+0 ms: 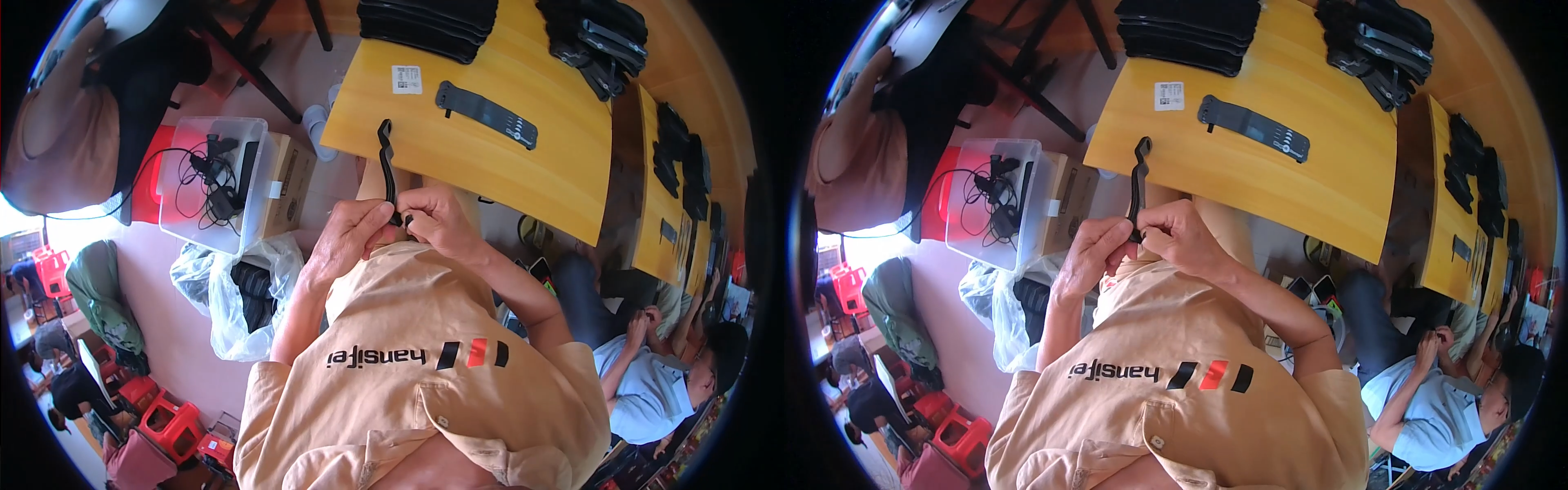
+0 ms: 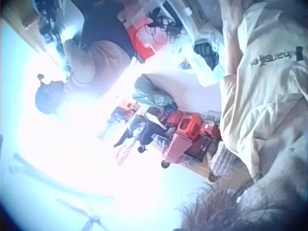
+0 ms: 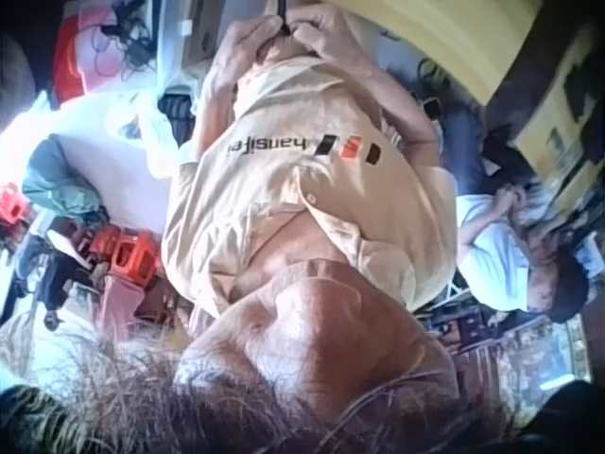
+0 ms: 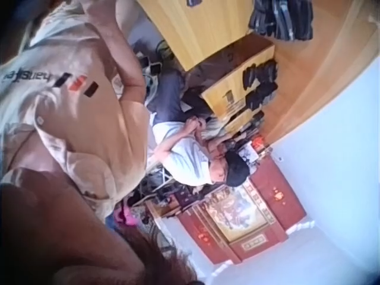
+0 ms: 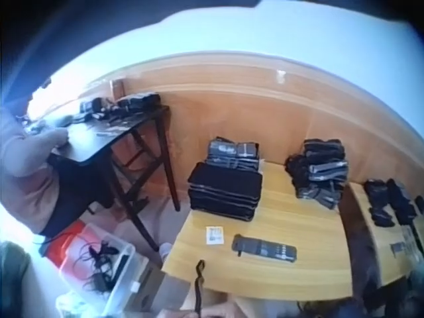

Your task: Bundling a stack of black corrugated bellows components using a plastic strap.

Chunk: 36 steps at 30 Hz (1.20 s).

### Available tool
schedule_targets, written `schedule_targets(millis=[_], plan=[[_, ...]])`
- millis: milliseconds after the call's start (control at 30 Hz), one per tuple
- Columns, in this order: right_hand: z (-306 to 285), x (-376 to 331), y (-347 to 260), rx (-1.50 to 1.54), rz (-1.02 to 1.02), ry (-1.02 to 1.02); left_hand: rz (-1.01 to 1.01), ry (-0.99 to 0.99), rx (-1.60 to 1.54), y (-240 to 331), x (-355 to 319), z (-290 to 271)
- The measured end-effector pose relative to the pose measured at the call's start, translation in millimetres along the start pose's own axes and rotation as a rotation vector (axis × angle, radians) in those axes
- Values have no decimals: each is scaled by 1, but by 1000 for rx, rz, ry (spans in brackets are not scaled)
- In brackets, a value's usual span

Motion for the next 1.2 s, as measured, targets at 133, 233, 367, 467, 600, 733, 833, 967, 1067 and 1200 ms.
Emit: schedule_targets(millis=[133, 233, 367, 467, 600, 733, 833, 967, 1067, 1200], plan=[[8, 4, 1, 179, 86, -14, 59, -54, -124, 3, -10, -5], [11, 7, 1, 339, 151, -16, 104, -75, -234, 1, -12, -6], [12, 7, 2, 404, 210, -18, 80, -138, -461, -5, -9, -2], [14, 9, -6, 220, 135, -11, 122, -62, -534, -8, -5, -2], [8, 11, -24, -318, -130, -34, 115, -9, -457, -7, -3, -5], [5, 8, -29, -348, -285, 73, 150, 31, -399, -1, -3, -3], [4, 6, -34, -385, -330, 140, 149, 59, -367, -1, -2, -1], [-8, -2, -27, -236, -340, 133, 134, 65, -400, 2, -2, -1], [-10, -3, -24, -106, -306, 152, 114, 97, -424, 3, 1, 2], [-1, 1, -28, -285, -294, 194, 128, 27, -437, -2, 5, 1]])
Point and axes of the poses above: each hand's wrist, its own x-axis towards the middle knuckle, its own z-axis out of the palm, y = z × x, the point moved 4 cm from there along x, towards the middle knuckle, and after that the axes turned 13 degrees about -z, right-handed, at the moved point
